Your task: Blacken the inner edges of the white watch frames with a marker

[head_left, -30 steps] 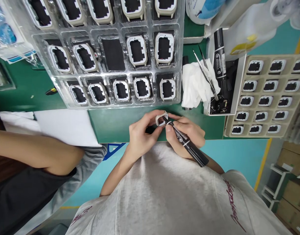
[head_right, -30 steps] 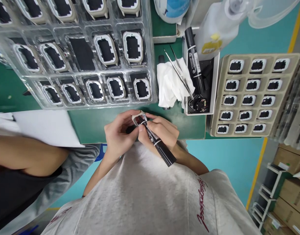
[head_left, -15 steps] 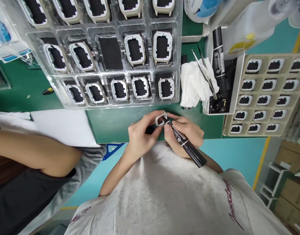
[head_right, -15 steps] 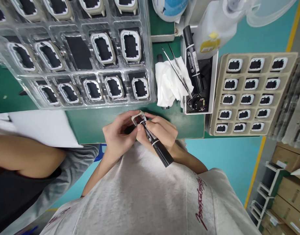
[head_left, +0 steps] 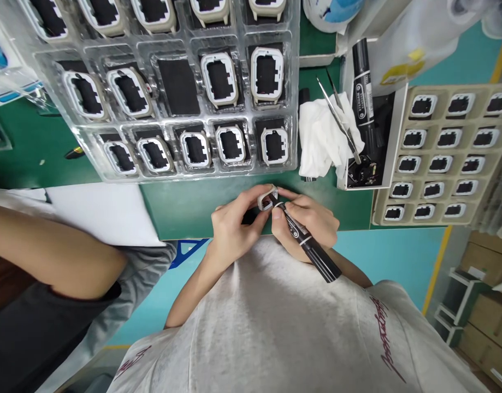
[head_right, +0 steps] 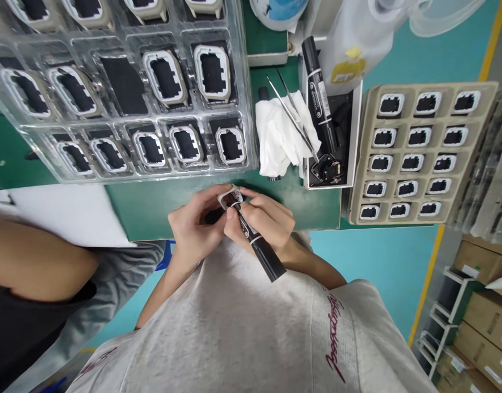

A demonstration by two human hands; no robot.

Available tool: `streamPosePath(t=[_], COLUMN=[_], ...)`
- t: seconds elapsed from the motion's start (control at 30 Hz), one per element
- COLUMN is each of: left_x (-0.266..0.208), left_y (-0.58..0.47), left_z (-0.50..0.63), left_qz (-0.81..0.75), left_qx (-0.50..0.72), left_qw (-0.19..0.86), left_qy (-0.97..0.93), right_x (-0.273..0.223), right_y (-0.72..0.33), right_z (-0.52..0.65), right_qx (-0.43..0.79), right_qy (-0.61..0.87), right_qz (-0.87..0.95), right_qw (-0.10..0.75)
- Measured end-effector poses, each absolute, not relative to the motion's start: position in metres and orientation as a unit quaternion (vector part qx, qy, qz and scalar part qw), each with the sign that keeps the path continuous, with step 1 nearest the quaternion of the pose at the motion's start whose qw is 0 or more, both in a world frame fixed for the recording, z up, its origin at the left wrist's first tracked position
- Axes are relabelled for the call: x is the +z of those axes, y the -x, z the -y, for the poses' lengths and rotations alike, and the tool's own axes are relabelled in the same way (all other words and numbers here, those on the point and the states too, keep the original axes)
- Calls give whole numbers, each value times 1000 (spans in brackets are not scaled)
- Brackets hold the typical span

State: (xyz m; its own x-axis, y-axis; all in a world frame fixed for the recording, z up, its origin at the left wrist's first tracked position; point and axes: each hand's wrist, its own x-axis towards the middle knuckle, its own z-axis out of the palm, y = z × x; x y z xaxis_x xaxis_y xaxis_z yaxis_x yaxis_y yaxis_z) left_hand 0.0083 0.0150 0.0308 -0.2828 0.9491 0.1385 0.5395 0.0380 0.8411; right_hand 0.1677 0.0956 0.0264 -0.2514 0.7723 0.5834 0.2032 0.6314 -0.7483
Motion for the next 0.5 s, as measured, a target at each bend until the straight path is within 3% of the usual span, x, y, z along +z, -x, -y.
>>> streamPosePath(t=[0.5], left_x=[33], left_y=[-8], left_z=[-16], left_qz=[-673], left_qx=[434], left_qw=[242], left_qy=[-548], right_x=[28], right_y=[-167], right_z=[-94], right_qx=[274], right_qy=[337], right_qz=[743], right_qw=[509])
